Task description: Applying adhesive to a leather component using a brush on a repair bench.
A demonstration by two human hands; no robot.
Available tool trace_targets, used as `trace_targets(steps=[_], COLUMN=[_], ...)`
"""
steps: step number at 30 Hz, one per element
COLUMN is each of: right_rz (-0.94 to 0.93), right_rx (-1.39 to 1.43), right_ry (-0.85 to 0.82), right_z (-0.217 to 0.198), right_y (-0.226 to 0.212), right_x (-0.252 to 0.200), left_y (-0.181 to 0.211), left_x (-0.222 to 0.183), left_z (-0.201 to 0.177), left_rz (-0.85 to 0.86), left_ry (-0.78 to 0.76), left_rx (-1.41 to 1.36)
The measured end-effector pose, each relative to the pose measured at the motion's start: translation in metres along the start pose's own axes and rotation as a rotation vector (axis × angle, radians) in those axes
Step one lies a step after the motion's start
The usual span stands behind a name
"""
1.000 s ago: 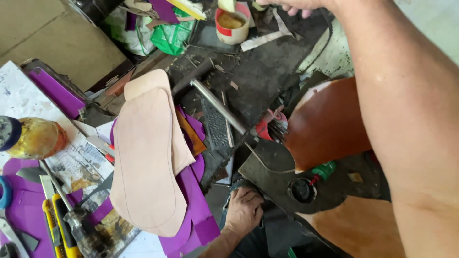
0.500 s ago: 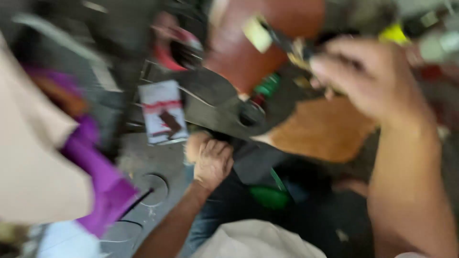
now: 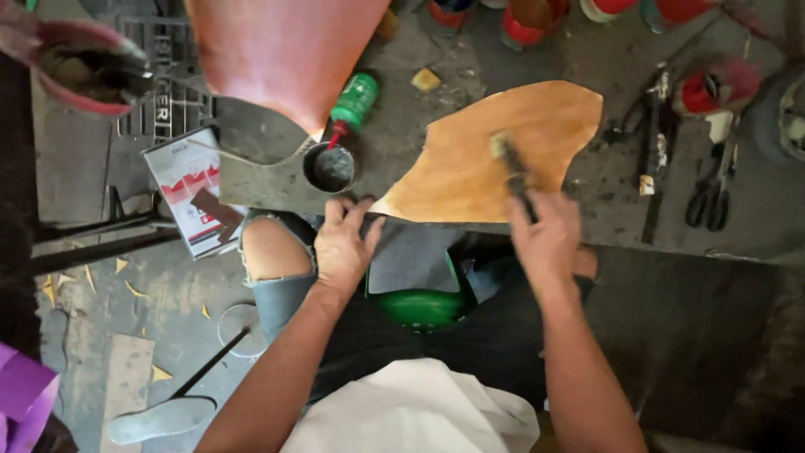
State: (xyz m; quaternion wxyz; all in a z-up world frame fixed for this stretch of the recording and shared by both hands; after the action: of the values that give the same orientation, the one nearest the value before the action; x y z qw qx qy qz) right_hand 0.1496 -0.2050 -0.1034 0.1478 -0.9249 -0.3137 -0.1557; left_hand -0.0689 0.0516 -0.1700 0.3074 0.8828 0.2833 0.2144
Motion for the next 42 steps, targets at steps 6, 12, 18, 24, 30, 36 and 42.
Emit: trace_targets(steps=[6,12,18,24,30,36,42], right_rz=[0.186,0.040,0.265,0.156,-0.085,-0.109,-0.103], right_rx=[-0.072,0.169,-0.087,0.074,0.129,0.011,0.054], right_ry=[0.107,-0.183,-0.060,-0.074,-0.122,-0.094,-0.131], right_z=[-0.002,0.013,0.002,-0.011,0.002,-0.004,0.005], right_y=[0.060,-0.068,0.033,-0.056,-0.099,-0.092,-0.091], right_x=[0.007,-0.041,-0.031,-0.036,-0.037,-0.011,-0.017], left_y=[-0.007,-0.019,-0.022,-0.021,-0.020,-0.022,-0.007], left_x=[0.002,-0.002,0.000,0.003,-0.003,0.001,0.008], left_z=[-0.003,0.002,-0.001,-0.003,-0.005,-0.008,-0.023], left_rz=[0.031,0.068,0.035,0.031,0.068,0.075,0.100], left_ry=[0.001,-0.008,-0.042,-0.015,0.012,0.032,0.038], left_rx=[-0.074,-0.133,-0.221,-0.263,-0.210,-0.268,-0.306])
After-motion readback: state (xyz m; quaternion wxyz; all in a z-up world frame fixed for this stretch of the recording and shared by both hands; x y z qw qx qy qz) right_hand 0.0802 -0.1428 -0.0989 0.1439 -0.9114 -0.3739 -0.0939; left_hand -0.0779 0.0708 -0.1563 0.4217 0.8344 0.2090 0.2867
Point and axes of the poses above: each hand's wrist, its own x-axis towards the middle knuckle, its own z-axis out of the palm, y = z × x, the point moved 6 cm from there along x, towards the middle knuckle, and after that the axes turned 14 degrees about -x, right-handed, at the moved point
